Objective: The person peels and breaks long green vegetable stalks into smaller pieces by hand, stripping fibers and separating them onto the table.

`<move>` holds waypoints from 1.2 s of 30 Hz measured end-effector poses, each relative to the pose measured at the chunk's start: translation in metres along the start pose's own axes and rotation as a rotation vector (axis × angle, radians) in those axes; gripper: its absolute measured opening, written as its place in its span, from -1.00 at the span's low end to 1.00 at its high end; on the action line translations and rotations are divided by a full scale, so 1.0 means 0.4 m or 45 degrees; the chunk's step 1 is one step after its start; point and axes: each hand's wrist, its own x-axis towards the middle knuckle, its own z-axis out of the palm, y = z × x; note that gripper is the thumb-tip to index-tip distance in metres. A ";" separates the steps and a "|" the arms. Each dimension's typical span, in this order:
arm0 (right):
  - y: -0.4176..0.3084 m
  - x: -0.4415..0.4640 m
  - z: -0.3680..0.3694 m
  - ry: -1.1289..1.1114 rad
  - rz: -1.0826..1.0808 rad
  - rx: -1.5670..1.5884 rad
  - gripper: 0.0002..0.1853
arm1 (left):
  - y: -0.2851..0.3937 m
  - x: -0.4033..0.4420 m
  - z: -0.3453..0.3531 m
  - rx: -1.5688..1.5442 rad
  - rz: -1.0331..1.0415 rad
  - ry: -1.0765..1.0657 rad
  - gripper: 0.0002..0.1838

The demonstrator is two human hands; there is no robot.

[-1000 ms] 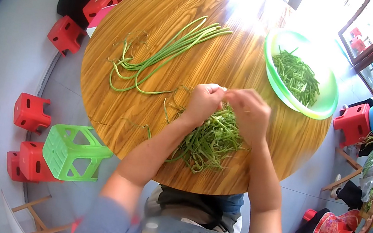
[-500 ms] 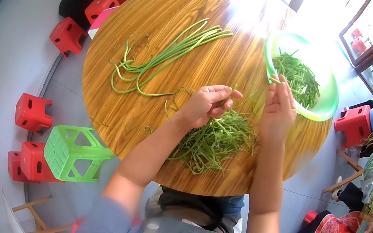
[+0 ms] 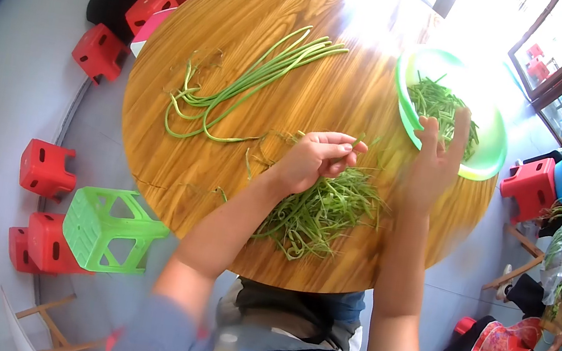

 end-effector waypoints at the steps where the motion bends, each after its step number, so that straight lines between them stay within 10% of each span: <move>1: 0.006 0.007 -0.004 0.034 0.063 -0.040 -0.73 | -0.001 0.007 0.000 0.020 0.005 -0.020 -0.73; 12: 0.046 -0.029 -0.014 -0.855 0.856 -0.022 -0.77 | 0.003 0.006 0.002 0.032 -0.022 -0.013 -0.76; 21: 0.063 -0.024 -0.026 -0.785 0.892 0.200 -0.78 | 0.017 -0.006 0.013 -0.047 -0.114 -0.010 -0.76; 31: 0.063 -0.038 -0.016 -0.761 0.727 0.122 -0.77 | 0.024 -0.017 0.023 0.059 -0.102 0.140 -0.79; 36: 0.098 -0.072 0.005 -0.664 -0.061 -0.217 -0.87 | 0.006 0.007 0.002 0.410 0.067 0.203 -0.81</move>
